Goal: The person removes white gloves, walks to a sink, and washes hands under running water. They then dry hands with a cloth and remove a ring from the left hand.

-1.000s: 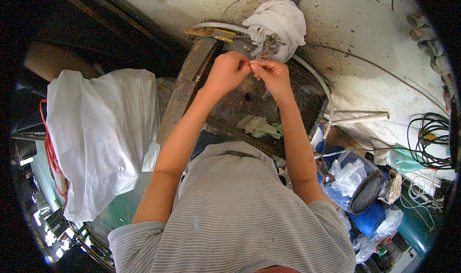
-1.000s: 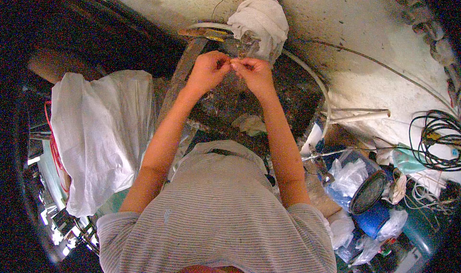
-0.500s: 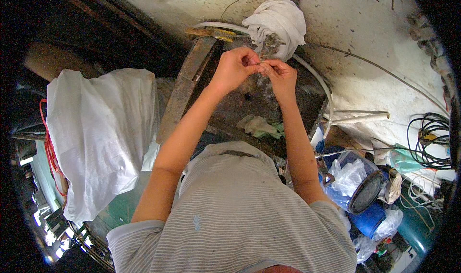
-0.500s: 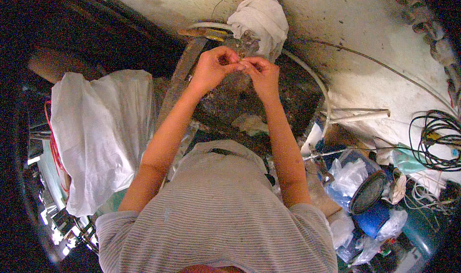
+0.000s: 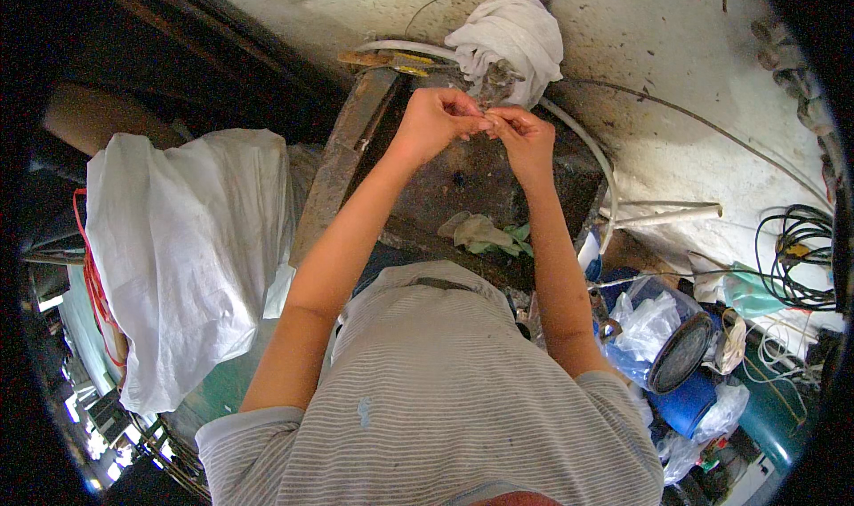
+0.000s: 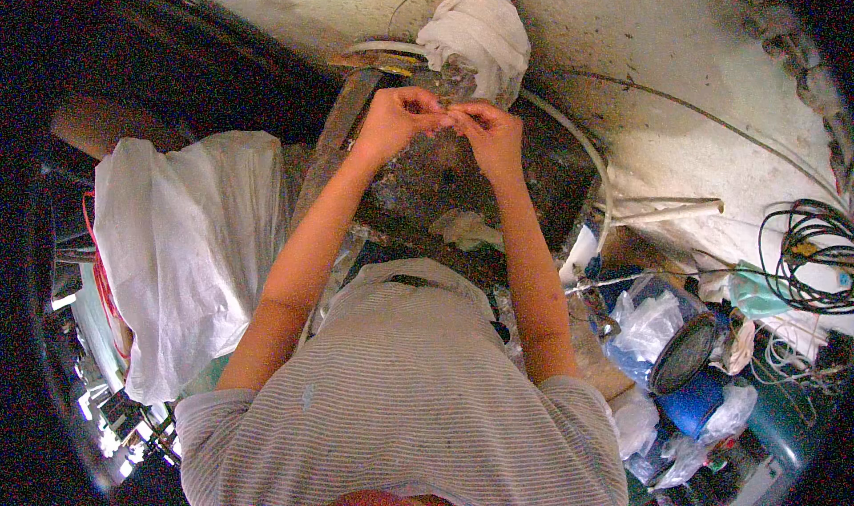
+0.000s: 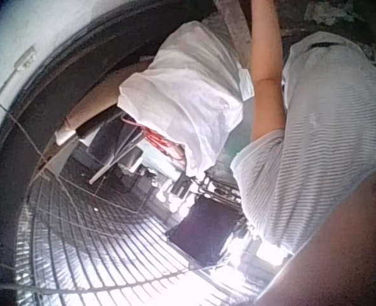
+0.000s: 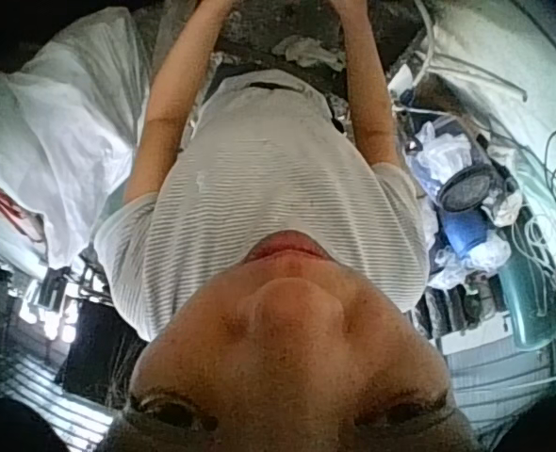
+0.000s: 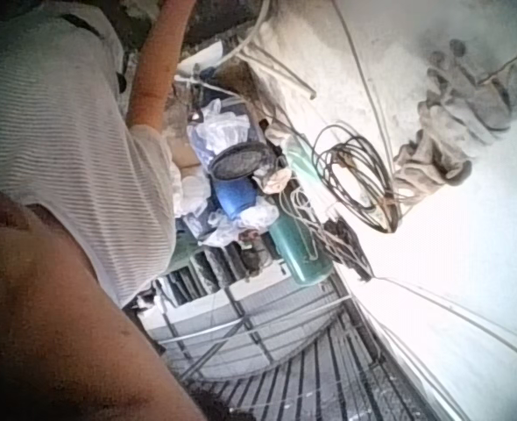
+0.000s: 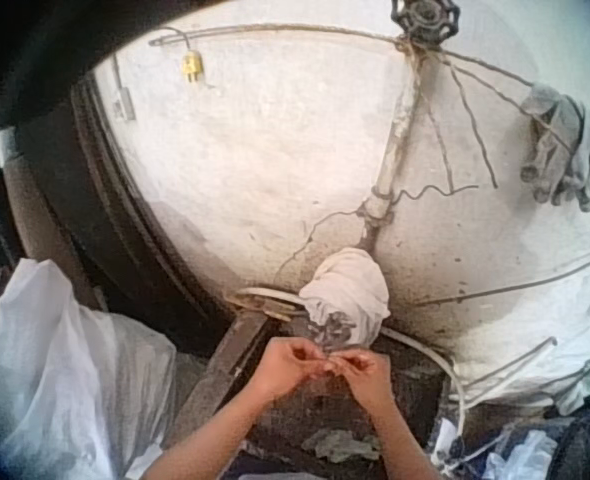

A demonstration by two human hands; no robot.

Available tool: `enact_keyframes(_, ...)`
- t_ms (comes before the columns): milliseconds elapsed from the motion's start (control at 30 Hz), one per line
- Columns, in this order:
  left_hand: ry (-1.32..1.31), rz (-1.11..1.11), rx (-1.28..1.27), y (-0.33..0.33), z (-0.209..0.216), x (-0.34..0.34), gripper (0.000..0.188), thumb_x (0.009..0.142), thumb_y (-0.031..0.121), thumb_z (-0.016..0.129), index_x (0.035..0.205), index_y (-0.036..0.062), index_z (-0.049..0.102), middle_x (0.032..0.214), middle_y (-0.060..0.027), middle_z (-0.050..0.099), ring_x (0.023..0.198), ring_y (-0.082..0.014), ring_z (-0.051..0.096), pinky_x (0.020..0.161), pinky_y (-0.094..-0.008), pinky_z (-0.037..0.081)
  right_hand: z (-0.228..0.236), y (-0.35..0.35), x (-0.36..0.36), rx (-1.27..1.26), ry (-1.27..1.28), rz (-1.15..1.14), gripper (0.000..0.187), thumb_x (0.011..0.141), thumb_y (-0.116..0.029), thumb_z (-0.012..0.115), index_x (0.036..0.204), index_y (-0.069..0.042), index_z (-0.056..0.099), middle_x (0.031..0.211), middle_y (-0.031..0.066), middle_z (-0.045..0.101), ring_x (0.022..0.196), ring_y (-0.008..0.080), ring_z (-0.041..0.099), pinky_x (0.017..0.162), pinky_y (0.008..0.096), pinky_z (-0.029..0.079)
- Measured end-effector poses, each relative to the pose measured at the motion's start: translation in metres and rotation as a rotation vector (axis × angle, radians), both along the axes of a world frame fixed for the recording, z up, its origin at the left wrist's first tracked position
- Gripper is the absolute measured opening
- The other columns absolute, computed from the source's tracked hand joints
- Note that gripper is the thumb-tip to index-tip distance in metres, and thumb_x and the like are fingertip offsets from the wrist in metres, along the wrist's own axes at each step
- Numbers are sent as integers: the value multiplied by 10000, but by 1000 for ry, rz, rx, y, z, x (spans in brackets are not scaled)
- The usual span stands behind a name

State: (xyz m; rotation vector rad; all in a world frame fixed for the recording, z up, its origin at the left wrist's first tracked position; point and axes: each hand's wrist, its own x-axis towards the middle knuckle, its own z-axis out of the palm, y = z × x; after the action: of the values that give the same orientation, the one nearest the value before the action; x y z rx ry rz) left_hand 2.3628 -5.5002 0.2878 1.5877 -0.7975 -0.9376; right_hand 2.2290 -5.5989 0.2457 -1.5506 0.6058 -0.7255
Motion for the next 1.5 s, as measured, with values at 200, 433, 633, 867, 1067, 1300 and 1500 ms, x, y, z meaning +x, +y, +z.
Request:
enact_keyframes(200,115,-30,-16,0,-5,4,161,706,86,756,744,-4,627,686,-43,623,574,-106,561,541,-242,456,7,-3,1,-77,90,30,113,792,-85,660,864,-3,688,729,51,668,628,90,593,595,237,482)
enact_keyframes(433,481,-114,-65,2,-22,11,119,764,96,706,792,19,621,721,-44,624,622,-110,567,586,-240,468,-12,-6,3,46,54,88,108,799,-89,657,855,4,668,754,42,662,657,110,604,617,244,484)
enact_keyframes(633,336,52,-122,3,-41,20,131,741,80,723,774,3,622,696,-51,623,594,-103,556,552,-239,457,0,6,11,332,-89,122,138,811,-87,664,862,28,606,737,51,625,627,118,571,602,251,470)
enact_keyframes(867,-205,53,-38,3,-32,17,133,702,47,731,731,-6,613,652,-22,603,594,-71,530,544,-218,427,0,-1,12,206,204,183,179,808,-154,684,799,10,611,683,36,604,591,88,544,553,239,444)
enact_keyframes(1067,-70,67,-69,7,-33,22,111,707,32,722,735,0,619,670,-23,613,600,-79,537,559,-218,432,8,-6,15,152,261,312,247,818,-242,675,773,-8,609,648,11,580,553,81,509,514,236,414)
enact_keyframes(1300,503,-34,-28,12,-39,20,96,780,97,682,825,39,621,751,-50,641,645,-120,574,595,-245,467,-13,3,11,1010,-345,513,150,875,-175,581,890,-30,614,765,26,580,631,113,501,586,258,417)
enact_keyframes(1500,645,43,-98,14,-47,26,188,865,167,593,940,-4,622,857,-106,656,774,-182,631,707,-292,515,-28,12,10,1115,-463,362,192,902,-168,547,983,3,579,892,76,614,785,167,587,751,313,494)
